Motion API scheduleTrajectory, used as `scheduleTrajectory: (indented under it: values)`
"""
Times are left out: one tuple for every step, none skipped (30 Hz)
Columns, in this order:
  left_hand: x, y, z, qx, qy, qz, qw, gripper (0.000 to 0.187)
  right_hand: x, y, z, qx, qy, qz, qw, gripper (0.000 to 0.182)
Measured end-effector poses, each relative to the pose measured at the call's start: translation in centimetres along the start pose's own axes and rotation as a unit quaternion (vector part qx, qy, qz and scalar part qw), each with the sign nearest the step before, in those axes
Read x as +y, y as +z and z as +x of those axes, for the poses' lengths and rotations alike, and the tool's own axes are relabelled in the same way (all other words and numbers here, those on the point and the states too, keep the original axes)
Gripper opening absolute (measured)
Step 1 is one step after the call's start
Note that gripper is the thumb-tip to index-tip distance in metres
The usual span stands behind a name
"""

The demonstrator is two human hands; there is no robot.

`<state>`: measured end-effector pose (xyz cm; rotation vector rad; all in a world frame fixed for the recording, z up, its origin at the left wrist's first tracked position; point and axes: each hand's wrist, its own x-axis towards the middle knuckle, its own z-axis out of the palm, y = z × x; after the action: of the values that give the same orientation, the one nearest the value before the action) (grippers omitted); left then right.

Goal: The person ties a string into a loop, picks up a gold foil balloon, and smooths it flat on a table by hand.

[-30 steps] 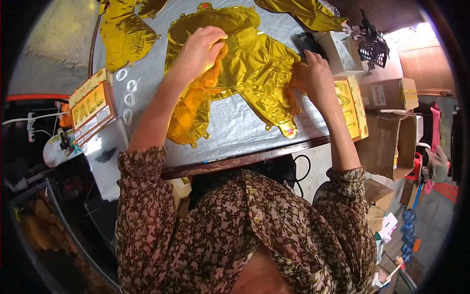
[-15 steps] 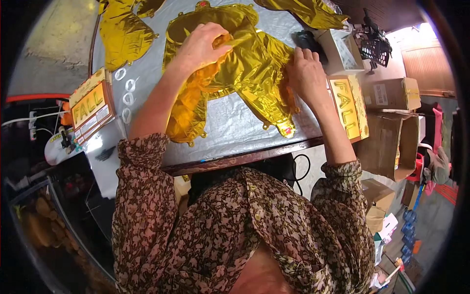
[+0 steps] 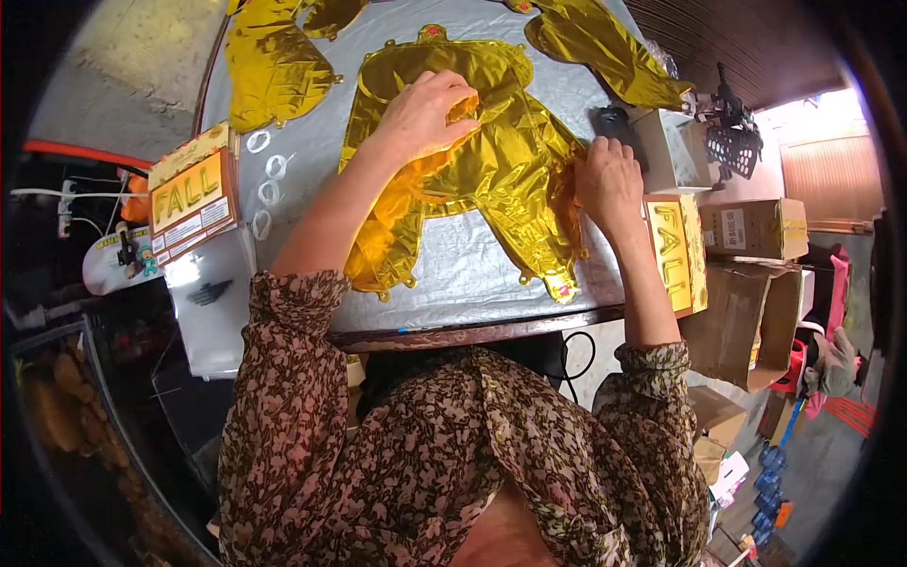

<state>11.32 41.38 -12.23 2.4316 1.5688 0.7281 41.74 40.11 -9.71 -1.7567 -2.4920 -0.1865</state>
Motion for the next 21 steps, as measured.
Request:
scheduleTrajectory:
  values:
    - [0.0,-0.1,0.0,0.002,-0.001,0.0,1.0,0.044,0.0,0.0,0.0,0.001,-0.001,-0.001,1.0,0.024]
    - [0.0,-0.1,0.0,-0.008,-0.006,-0.001,1.0,0.045,0.1,0.0,0.0,0.01,-0.004,0.011,1.0,0.022]
    - [0.1,-0.2,0.1,-0.02,-0.011,-0.001,1.0,0.046,0.1,0.1,0.0,0.019,-0.007,0.024,0.999,0.02]
    - [0.1,-0.2,0.1,-0.018,-0.012,-0.001,1.0,0.046,0.1,0.1,0.0,0.02,-0.009,0.024,0.999,0.02]
    - [0.1,-0.2,0.2,-0.022,-0.013,-0.001,1.0,0.046,0.1,0.1,-0.1,0.028,-0.027,0.028,0.999,0.019]
    - [0.0,-0.2,0.2,-0.026,-0.014,-0.001,1.0,0.047,0.1,0.1,-0.1,0.035,-0.045,0.032,0.998,0.017]
    - [0.0,-0.2,0.2,-0.026,-0.014,-0.001,1.0,0.047,0.0,0.0,-0.1,0.035,-0.045,0.031,0.998,0.017]
    - [0.0,-0.3,0.2,-0.029,-0.016,0.0,0.999,0.048,-0.1,0.0,-0.1,0.044,-0.051,0.054,0.996,0.017]
    - [0.1,-0.2,0.1,-0.033,-0.016,0.002,0.999,0.048,-0.2,0.0,-0.1,0.053,-0.056,0.076,0.994,0.016]
    - [0.1,-0.2,0.2,-0.034,-0.016,0.001,0.999,0.048,-0.2,0.3,-0.1,0.052,-0.055,0.076,0.994,0.016]
    - [0.0,-0.2,0.3,-0.039,-0.016,0.005,0.999,0.049,-0.1,0.8,0.1,0.044,-0.047,0.076,0.995,0.017]
    - [-0.1,-0.2,0.4,-0.044,-0.015,0.01,0.999,0.049,0.1,1.1,0.2,0.036,-0.039,0.076,0.996,0.019]
    - [-0.1,-0.2,0.4,-0.044,-0.013,0.009,0.999,0.049,0.2,1.2,0.2,0.036,-0.038,0.075,0.996,0.019]
    - [0.0,-0.3,0.3,-0.047,-0.016,0.011,0.999,0.049,0.0,0.9,0.3,0.031,-0.025,0.088,0.995,0.021]
    - [0.0,-0.4,0.4,-0.05,-0.02,0.012,0.998,0.049,-0.1,0.6,0.4,0.027,-0.012,0.101,0.994,0.023]
    - [0.1,-0.4,0.4,-0.051,-0.018,0.012,0.998,0.049,-0.1,0.4,0.5,0.027,-0.01,0.101,0.994,0.023]
    - [0.1,-0.3,0.4,-0.049,-0.021,0.012,0.999,0.049,-0.1,0.2,0.6,0.022,-0.008,0.106,0.994,0.021]
    - [0.1,-0.3,0.4,-0.046,-0.024,0.011,0.999,0.049,-0.2,0.0,0.6,0.016,-0.007,0.111,0.994,0.019]
    - [0.1,-0.2,0.4,-0.046,-0.023,0.012,0.999,0.049,-0.3,-0.4,0.7,0.017,-0.006,0.111,0.994,0.019]
    - [0.1,-0.3,0.3,-0.043,-0.021,0.013,0.999,0.049,-0.6,-0.8,0.7,0.003,0.006,0.097,0.995,0.029]
    - [0.1,-0.3,0.3,-0.04,-0.019,0.015,0.999,0.049,-0.8,-1.0,0.8,-0.01,0.019,0.082,0.996,0.04]
